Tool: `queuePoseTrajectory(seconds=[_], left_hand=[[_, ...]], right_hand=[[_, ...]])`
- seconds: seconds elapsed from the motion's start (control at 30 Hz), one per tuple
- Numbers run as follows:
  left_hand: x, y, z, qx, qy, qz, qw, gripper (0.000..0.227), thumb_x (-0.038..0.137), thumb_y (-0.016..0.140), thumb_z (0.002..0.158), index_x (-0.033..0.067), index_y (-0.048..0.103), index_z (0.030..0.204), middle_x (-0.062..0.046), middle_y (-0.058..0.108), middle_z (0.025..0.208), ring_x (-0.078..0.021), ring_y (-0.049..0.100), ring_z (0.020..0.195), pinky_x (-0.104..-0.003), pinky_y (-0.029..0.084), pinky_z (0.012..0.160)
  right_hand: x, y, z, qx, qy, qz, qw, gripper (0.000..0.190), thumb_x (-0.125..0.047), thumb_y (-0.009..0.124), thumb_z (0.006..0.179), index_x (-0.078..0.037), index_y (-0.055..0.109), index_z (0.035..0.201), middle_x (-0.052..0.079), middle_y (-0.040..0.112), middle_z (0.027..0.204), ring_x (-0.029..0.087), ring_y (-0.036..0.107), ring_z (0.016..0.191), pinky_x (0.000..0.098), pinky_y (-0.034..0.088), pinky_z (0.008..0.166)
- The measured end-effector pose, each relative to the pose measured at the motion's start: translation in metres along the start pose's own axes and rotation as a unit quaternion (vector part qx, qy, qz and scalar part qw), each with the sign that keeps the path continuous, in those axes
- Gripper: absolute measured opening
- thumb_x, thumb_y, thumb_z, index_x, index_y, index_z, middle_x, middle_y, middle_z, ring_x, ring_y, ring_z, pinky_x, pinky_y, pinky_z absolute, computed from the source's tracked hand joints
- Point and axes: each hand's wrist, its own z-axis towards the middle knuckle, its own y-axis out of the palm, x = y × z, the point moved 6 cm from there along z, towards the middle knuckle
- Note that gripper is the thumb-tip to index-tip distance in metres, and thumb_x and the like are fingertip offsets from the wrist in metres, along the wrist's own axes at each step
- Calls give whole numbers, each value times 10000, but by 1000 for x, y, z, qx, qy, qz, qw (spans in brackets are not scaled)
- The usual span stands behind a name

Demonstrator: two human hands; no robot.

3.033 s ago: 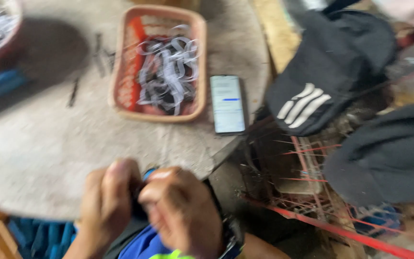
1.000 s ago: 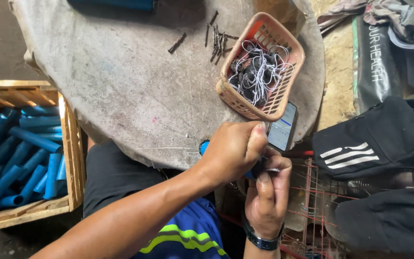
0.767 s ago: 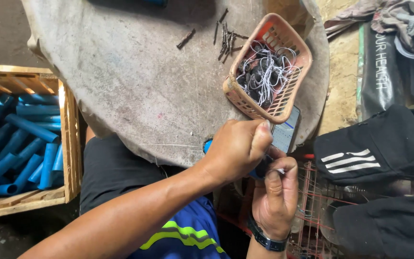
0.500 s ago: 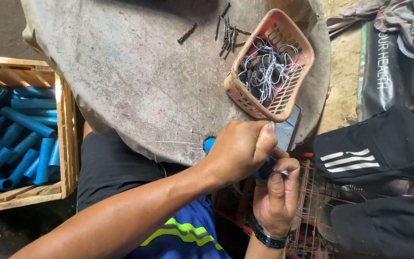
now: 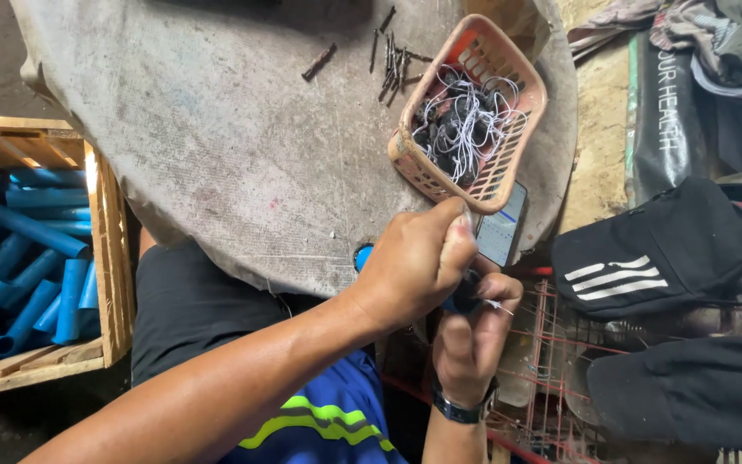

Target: Inserting cotton wicks into blue plastic candle molds at a workbench

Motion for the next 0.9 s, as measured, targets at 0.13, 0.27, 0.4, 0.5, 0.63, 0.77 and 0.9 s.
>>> queuePoseTrajectory(seconds=[0.13, 0.27, 0.4, 0.5, 0.63, 0.77, 0.9], left_hand=[[-2, 0, 2, -5, -5, 25, 1000, 219, 253, 325, 814, 88, 380, 680, -129, 477, 522, -389, 465, 504, -455, 311, 483], [-3, -1, 4, -25, -4, 27, 999, 207, 253, 331, 809, 91, 391, 695, -131, 494, 537, -396, 472, 523, -454, 317, 490], [-6, 3, 5, -31, -7, 34, 999, 239, 285, 327, 811, 97, 386, 677, -129, 495, 536, -403, 470, 523, -468, 307, 468], [-6, 6, 7, -47, -6, 41, 998, 241, 291, 338, 807, 93, 403, 686, -154, 517, 547, -432, 475, 546, -483, 309, 466], [1, 4, 9, -54, 32, 49, 997, 211, 262, 362, 812, 95, 416, 695, -115, 540, 567, -388, 498, 543, -465, 326, 463], [2, 6, 15, -98, -5, 82, 992, 227, 268, 380, 793, 93, 475, 683, -151, 569, 590, -406, 515, 585, -482, 340, 490], [3, 7, 15, -133, -48, 82, 987, 266, 276, 356, 796, 91, 504, 673, -170, 569, 578, -409, 519, 579, -482, 348, 493]], right_hand=[[-7, 4, 2, 49, -57, -155, 985, 351, -368, 503, 810, -111, 290, 920, 154, 456, 1022, 207, 478, 943, 303, 379, 827], [0, -1, 1, 78, -36, -151, 985, 460, -415, 535, 782, -58, 375, 1023, 111, 462, 1013, 180, 462, 969, 292, 384, 871], [8, -9, 0, 74, -32, -104, 991, 475, -406, 572, 767, -44, 401, 1024, 105, 472, 1003, 175, 469, 954, 296, 388, 864], [11, -14, -2, 64, -33, -69, 995, 466, -373, 581, 766, -45, 394, 1039, 82, 439, 1007, 167, 457, 972, 295, 386, 875], [15, -19, -4, 60, -38, -54, 996, 487, -360, 586, 768, -38, 381, 1070, 89, 435, 1047, 176, 439, 1015, 306, 376, 905], [18, -23, -4, 64, -35, -42, 996, 494, -353, 597, 752, -40, 393, 1077, 96, 456, 1059, 180, 449, 1013, 302, 385, 886], [21, -28, -8, 71, -28, -47, 996, 547, -376, 616, 732, -22, 393, 1083, 105, 469, 1054, 197, 459, 1016, 310, 385, 894]])
